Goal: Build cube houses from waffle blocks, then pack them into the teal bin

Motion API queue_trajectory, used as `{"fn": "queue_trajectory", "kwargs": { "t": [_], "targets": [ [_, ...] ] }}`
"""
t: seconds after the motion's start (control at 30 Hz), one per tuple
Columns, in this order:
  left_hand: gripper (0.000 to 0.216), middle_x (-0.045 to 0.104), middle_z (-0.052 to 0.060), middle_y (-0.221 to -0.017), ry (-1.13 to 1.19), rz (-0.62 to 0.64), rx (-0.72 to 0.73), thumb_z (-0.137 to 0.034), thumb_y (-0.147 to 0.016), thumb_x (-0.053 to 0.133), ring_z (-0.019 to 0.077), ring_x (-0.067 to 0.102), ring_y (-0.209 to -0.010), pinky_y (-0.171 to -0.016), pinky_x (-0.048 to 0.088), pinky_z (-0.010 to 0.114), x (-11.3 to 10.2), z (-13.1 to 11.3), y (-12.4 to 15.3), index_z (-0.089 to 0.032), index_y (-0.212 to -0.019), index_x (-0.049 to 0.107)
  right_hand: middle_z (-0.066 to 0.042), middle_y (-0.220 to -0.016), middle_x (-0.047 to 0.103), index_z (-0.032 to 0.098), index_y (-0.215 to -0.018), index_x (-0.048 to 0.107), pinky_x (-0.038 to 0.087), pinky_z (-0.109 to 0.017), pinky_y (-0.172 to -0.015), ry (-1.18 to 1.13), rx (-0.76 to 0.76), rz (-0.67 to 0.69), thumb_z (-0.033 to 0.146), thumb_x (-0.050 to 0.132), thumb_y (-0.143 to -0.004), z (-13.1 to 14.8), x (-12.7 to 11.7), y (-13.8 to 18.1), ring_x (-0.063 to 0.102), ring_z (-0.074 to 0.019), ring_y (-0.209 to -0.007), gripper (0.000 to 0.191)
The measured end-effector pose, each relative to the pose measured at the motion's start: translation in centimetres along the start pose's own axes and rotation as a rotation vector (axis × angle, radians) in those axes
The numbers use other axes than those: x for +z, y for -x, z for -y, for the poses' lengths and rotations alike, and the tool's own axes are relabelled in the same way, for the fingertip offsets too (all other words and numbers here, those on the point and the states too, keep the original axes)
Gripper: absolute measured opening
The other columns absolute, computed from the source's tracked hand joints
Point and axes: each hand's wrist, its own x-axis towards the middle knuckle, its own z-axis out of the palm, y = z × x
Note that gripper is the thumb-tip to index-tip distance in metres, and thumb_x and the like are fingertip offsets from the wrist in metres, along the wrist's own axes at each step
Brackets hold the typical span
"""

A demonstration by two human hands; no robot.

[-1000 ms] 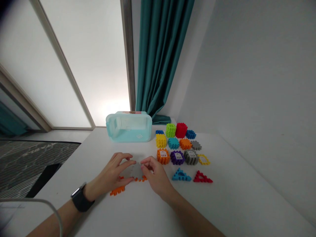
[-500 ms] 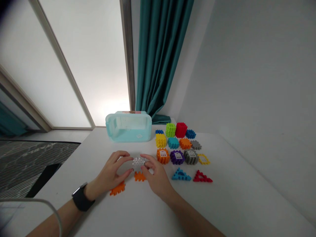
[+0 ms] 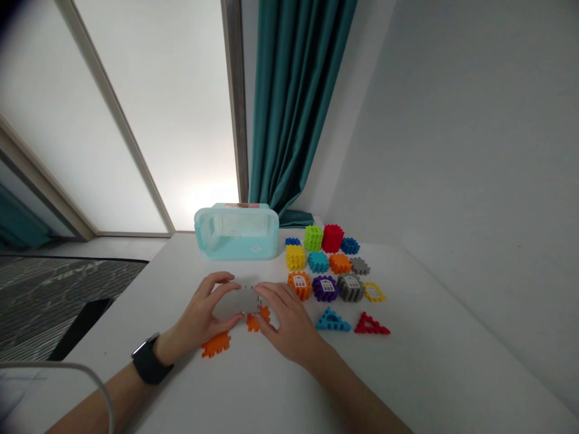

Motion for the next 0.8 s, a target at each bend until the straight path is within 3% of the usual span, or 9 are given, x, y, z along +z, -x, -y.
{"fn": "queue_trajectory", "kwargs": {
  "t": [0.07,0.2,0.8],
  "targets": [
    [0.044,0.056,0.013,-0.124,0.006,-0.006,-0.004,-0.03,-0.083,0.075,0.0265,0.058,-0.114,-0.096,0.054,0.043,-0.13,0.1,0.07,-0.021,-0.123,0.059,-0.013,-0.132,0.063,0.024,-0.134,0.055,0.05,-0.048,-0.105,0.097,-0.109,-0.007,0.02,0.059,-0.093,-0.28,-0.44,-0.01,0.059,-0.027,-0.123,0.041],
    [0.045,0.057,0.013,-0.123,0.008,-0.013,-0.018,-0.031,-0.084,0.076,0.0264,0.059,-0.114,-0.095,0.055,0.043,-0.16,0.2,0.16,-0.022,-0.125,0.059,-0.012,-0.124,0.067,0.024,-0.126,0.059,0.054,-0.047,-0.099,0.171,-0.185,-0.046,0.017,0.057,-0.095,-0.6,-0.52,0.02,0.064,-0.0256,-0.114,0.032],
    [0.044,0.056,0.013,-0.122,0.017,-0.027,-0.004,-0.031,-0.084,0.074,0.0264,0.058,-0.111,-0.094,0.054,0.044,-0.11,-0.08,-0.01,-0.021,-0.124,0.059,-0.012,-0.121,0.068,0.024,-0.118,0.06,0.055,-0.047,-0.096,0.198,-0.194,-0.039,0.015,0.058,-0.093,-0.13,-0.48,0.03,0.065,-0.0261,-0.111,0.027]
  ]
}}
